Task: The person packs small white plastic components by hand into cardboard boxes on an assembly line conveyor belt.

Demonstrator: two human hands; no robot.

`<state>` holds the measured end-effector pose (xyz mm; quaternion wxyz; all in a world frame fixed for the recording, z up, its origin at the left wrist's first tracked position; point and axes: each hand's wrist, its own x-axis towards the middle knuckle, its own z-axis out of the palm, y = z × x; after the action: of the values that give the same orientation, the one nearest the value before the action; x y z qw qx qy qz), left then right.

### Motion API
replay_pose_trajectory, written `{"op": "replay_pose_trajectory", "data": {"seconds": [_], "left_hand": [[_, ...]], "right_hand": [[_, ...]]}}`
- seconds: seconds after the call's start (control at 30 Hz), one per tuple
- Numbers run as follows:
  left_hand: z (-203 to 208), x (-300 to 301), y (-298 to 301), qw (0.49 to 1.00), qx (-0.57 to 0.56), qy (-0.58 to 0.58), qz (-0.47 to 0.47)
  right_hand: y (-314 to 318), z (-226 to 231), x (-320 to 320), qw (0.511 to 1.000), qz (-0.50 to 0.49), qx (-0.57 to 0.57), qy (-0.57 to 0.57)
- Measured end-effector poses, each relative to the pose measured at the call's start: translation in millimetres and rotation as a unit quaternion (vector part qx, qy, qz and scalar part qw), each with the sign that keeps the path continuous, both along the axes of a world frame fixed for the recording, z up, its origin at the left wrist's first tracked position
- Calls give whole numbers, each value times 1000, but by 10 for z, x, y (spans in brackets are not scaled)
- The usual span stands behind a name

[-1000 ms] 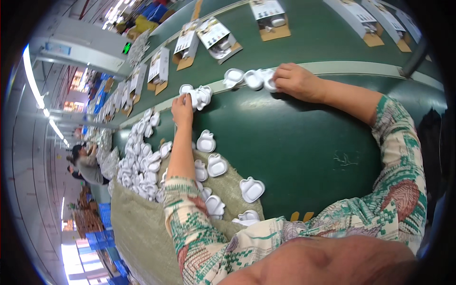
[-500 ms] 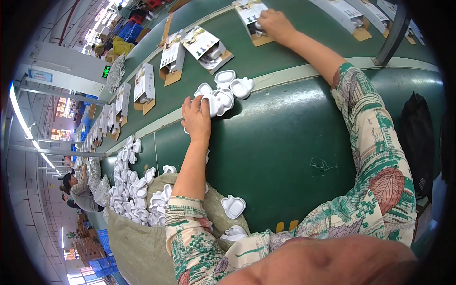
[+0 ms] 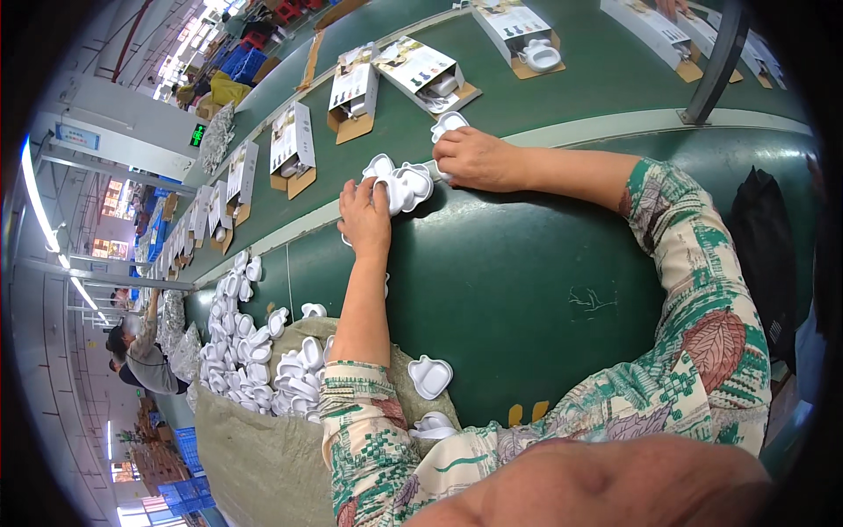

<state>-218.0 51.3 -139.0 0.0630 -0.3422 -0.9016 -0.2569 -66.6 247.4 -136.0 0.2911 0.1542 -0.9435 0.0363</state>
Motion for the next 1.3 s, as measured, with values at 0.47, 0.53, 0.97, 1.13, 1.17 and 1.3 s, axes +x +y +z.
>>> {"op": "replay_pose_trajectory", "data": {"seconds": [0.47, 0.53, 0.97, 1.13, 1.17, 1.3], "left_hand": [[34, -123, -109, 1000, 24, 4, -7], [20, -135, -141, 1000, 25, 2, -3], [-32, -154, -116, 1000, 6, -11, -1], [7, -221, -174, 1000, 13, 6, -1], [7, -237, -207, 1000, 18, 11, -2], [-1, -248, -300, 1000, 16, 2, 8]], "right_hand": [[1162, 241, -281, 964, -252, 10, 84], [1184, 173, -206, 947, -298, 9, 123], [795, 26, 819, 953, -293, 57, -60], [592, 219, 254, 971, -230, 71, 1], [589, 266, 91, 972, -220, 78, 26], [845, 238, -541, 959, -266, 94, 36]]}}
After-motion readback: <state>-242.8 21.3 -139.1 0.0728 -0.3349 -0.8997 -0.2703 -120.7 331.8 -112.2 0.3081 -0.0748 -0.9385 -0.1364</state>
